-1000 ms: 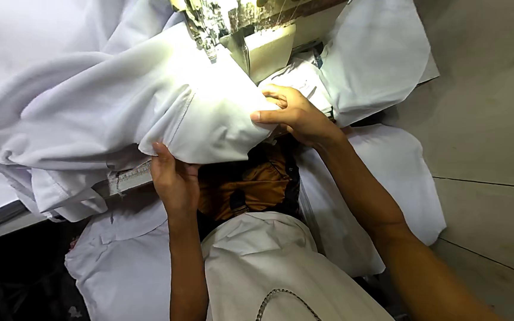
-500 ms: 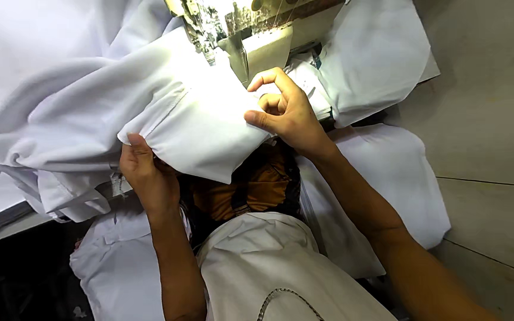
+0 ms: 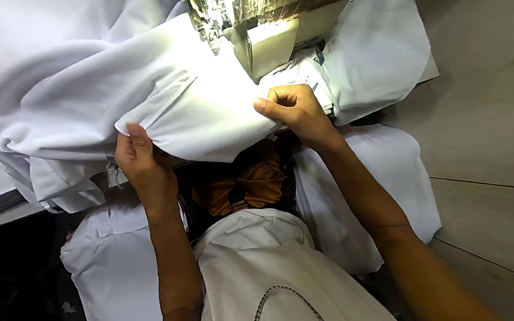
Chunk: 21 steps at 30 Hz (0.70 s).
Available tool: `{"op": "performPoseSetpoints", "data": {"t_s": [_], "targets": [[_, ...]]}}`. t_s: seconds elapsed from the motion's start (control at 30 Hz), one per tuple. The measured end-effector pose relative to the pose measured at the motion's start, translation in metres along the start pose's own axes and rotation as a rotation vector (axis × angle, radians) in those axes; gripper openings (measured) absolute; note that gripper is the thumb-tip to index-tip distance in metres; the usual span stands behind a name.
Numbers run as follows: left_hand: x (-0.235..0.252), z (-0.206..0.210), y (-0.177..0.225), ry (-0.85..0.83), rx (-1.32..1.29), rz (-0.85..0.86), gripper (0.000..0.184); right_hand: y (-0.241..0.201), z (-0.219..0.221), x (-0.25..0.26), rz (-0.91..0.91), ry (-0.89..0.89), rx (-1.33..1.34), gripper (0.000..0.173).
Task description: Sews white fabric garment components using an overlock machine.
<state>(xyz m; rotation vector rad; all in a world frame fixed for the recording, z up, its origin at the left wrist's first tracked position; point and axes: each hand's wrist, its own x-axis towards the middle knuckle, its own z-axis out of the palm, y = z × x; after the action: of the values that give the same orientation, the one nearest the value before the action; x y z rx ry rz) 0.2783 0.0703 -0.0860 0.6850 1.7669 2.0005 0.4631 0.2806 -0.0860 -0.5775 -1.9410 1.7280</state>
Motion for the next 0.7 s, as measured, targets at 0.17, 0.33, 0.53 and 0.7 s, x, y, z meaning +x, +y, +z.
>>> {"op": "performPoseSetpoints", "data": {"t_s": [0.17,0.33,0.53,0.7], "targets": [[-0.001,0.002,0.001,0.057,0.032,0.038,0.022,0.000,-0.006,-0.004,-0.047,0.054,-0.157,0.035],[-0.008,0.014,0.002,0.071,-0.073,0.062,0.028,-0.006,-0.003,-0.010,-0.184,0.189,-0.284,0.047],[-0.036,0.022,-0.015,-0.247,-0.552,-0.325,0.039,-0.001,0.002,-0.008,-0.053,0.161,0.080,0.031],[-0.050,0.033,-0.027,-0.321,-0.134,-0.315,0.017,0.002,0.002,-0.007,0.107,0.169,0.034,0.026]]}}
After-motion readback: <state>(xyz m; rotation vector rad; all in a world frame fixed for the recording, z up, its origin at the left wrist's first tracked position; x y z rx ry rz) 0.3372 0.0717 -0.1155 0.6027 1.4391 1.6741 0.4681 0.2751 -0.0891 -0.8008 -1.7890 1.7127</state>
